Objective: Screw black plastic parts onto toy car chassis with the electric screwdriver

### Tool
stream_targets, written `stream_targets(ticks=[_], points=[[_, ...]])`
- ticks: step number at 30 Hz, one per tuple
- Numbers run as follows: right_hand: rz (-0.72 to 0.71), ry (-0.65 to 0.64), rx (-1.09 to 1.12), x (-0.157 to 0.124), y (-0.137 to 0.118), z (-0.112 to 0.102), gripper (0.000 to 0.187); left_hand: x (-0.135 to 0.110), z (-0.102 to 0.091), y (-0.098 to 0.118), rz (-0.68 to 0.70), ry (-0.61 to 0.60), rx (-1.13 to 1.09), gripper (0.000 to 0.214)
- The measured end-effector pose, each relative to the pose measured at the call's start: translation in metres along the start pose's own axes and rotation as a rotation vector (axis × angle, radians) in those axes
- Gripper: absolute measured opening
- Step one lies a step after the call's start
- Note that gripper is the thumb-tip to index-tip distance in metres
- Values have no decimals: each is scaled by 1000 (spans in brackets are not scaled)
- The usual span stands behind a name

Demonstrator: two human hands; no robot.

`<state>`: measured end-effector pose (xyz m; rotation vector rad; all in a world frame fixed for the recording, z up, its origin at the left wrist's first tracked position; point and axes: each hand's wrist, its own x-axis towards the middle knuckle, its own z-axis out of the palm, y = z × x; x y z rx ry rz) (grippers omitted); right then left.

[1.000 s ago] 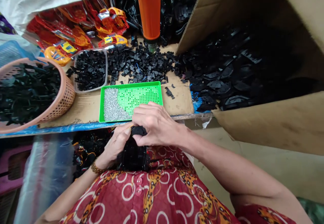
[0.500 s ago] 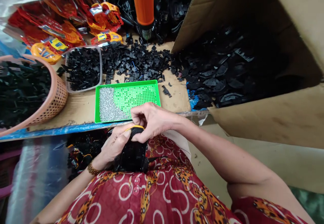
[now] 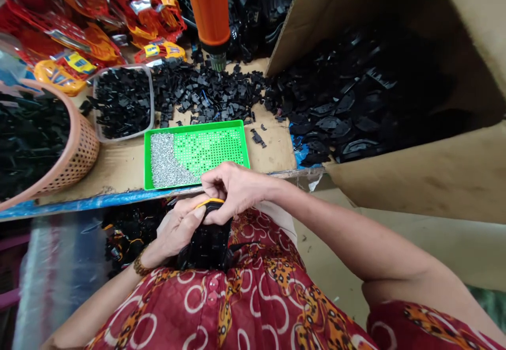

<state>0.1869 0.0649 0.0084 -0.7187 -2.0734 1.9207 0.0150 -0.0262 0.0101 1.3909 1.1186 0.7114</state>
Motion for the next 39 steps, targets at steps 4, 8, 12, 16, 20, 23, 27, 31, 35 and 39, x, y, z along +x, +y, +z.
stream_targets(ticks=[4, 8, 12, 16, 20, 23, 27, 31, 35, 39], points=[[48, -4, 131, 4, 2, -1, 34, -1, 0, 0, 67, 1, 25, 29], [23, 37, 133, 4, 2, 4, 33, -2, 1, -2, 114, 11, 55, 26], [-8, 56, 79, 3, 2, 1, 30, 1, 1, -3, 106, 29, 24, 25], [9, -23, -40, 5, -3, -6, 29, 4, -3, -5, 75, -21, -21, 27], [-3, -67, -100, 12, -11, -10, 37, 5, -6, -3, 87, -43, -31, 27], [-10, -73, -176, 16, -13, -11, 38, 5, -7, -1, 79, -21, -17, 27], [41, -102, -68, 16, -8, -13, 33, 4, -6, -7, -5, 21, -67, 27], [99, -150, 65, 9, -1, -17, 32, 2, -5, -17, -130, 40, -148, 33], [89, -156, 78, 6, 4, -15, 31, 2, -4, -16, -103, 34, -136, 34], [36, -118, 107, 8, 11, -11, 37, 2, -3, -11, -45, 17, -79, 31]])
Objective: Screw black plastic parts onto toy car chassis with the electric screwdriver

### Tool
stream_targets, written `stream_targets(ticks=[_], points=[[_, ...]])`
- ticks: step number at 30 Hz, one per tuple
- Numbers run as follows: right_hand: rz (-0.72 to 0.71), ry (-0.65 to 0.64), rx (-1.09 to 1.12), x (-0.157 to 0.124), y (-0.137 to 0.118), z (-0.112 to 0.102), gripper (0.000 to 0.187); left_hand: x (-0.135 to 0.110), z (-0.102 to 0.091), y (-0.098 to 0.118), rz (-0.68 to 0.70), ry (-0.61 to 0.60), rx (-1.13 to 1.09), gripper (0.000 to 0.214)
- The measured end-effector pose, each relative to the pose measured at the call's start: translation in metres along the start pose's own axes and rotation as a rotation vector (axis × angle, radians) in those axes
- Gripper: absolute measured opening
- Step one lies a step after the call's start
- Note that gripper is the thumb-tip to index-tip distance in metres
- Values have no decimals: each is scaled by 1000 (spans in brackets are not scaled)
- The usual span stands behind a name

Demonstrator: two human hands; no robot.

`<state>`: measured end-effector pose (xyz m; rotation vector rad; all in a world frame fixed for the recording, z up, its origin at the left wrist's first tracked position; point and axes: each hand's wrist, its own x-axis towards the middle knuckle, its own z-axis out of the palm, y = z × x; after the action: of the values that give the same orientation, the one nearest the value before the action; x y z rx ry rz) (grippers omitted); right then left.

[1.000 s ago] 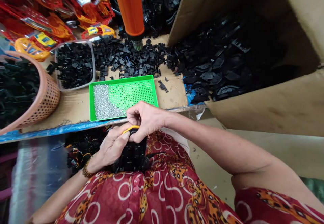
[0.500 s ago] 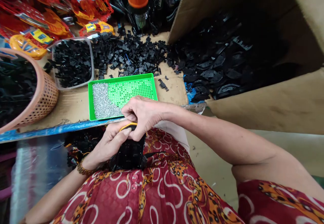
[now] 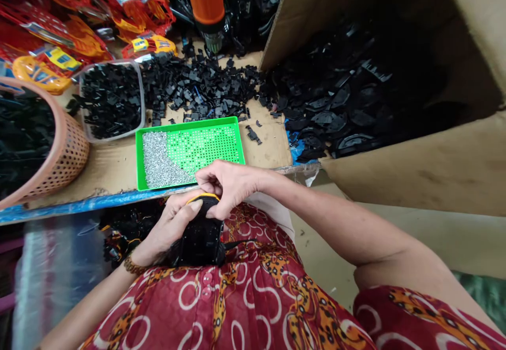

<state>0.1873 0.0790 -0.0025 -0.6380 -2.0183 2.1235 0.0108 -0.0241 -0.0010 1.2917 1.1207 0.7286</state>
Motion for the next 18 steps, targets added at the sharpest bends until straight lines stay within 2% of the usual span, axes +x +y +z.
stream_targets(ticks=[7, 13, 18], points=[[-12, 3, 17, 4, 7, -3, 33, 2, 3, -1, -51, 33, 17, 32], [61, -122, 244, 2, 21, -8, 47, -2, 3, -2, -115, -19, -83, 39], [-20, -110, 337, 2, 30, -1, 50, -5, 3, -1, -90, -24, -108, 37]])
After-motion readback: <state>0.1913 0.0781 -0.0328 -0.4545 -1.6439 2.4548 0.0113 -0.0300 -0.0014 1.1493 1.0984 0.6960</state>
